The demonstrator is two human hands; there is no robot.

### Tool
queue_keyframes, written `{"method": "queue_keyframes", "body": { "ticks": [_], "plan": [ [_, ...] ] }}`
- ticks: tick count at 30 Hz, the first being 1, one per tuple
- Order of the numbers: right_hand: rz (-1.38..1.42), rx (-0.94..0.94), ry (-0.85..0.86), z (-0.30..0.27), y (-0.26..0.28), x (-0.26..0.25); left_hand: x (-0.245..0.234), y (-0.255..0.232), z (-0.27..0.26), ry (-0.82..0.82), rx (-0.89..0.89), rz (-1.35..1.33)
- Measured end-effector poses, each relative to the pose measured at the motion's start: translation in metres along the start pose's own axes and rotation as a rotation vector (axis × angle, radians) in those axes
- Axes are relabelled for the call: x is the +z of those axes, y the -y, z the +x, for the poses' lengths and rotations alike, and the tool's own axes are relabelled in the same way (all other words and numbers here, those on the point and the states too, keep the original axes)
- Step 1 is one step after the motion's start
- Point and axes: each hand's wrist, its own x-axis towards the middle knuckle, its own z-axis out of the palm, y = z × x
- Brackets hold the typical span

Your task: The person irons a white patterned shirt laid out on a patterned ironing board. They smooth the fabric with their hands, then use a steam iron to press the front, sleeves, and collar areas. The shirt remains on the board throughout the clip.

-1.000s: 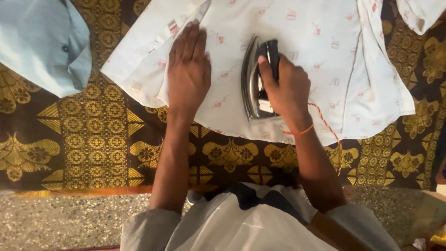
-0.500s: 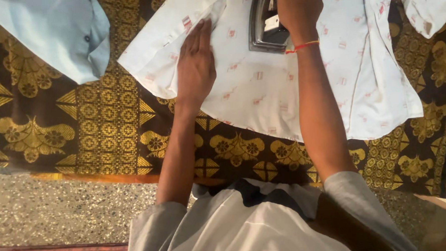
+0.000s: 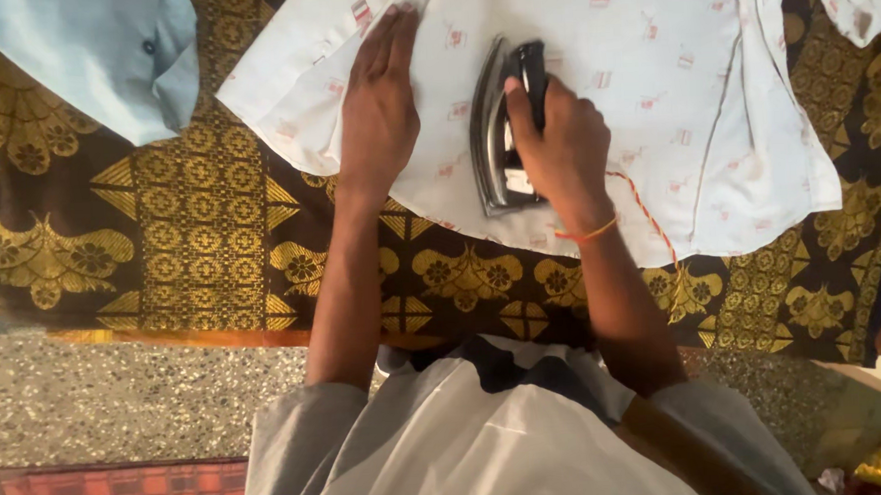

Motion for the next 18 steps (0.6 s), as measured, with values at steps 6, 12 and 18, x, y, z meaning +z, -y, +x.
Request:
{"method": "queue_keyframes", "body": {
  "ticks": [6, 12, 18],
  "plan": [
    [0.172, 0.07, 0.057, 0.017, -0.014, 0.017, 0.001, 0.002, -0.003, 0.036, -0.022, -0.022],
    [0.0, -0.138, -0.374, 0.091, -0.031, 0.045, 0.002, 0.009, -0.006, 0.027, 0.051, -0.014],
    [0.065, -0.079, -0.315, 0.088, -0.027, 0.047, 0.001, 0.011, -0.006, 0.044, 0.028, -0.061]
  ]
}}
